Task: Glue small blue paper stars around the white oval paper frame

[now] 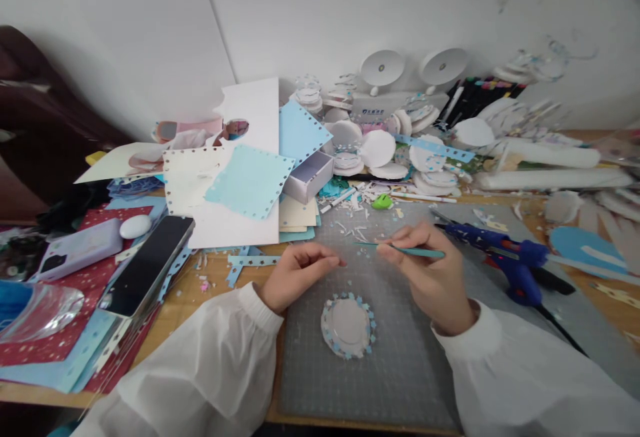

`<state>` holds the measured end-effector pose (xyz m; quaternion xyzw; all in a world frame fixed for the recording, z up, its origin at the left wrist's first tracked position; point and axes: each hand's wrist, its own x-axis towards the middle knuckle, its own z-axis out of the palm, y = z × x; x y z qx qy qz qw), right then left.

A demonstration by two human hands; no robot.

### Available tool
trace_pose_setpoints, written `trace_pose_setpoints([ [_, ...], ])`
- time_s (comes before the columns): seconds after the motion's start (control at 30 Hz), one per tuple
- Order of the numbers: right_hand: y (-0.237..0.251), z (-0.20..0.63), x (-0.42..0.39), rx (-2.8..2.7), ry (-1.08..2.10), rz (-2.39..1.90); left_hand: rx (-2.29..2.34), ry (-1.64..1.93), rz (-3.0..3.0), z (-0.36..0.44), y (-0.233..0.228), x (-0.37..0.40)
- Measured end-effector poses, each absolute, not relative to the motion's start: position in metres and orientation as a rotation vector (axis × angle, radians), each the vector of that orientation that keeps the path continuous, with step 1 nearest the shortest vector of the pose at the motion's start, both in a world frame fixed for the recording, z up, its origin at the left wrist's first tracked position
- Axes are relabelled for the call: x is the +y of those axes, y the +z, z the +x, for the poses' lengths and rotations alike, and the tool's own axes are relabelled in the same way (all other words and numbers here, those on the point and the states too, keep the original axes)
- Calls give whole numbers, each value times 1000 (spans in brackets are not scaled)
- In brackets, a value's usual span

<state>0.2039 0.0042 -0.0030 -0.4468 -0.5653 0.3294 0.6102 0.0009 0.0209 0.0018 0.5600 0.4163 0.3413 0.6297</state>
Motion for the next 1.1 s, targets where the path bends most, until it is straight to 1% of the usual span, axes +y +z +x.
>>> trace_pose_setpoints([
  [0.13, -5, 201, -2, -1245, 911, -956, 949, 761, 1323, 1, -1, 21],
  [0.3, -7, 203, -5, -1232, 1008, -913, 909, 764, 1316, 0, -7, 22],
  [0.63, -8, 206, -7, -1225, 1019, -960, 933, 788, 1353, 1, -7, 22],
  [1.1, -4, 207, -5, -1140, 1182, -998, 919, 805, 1328, 1, -7, 22],
])
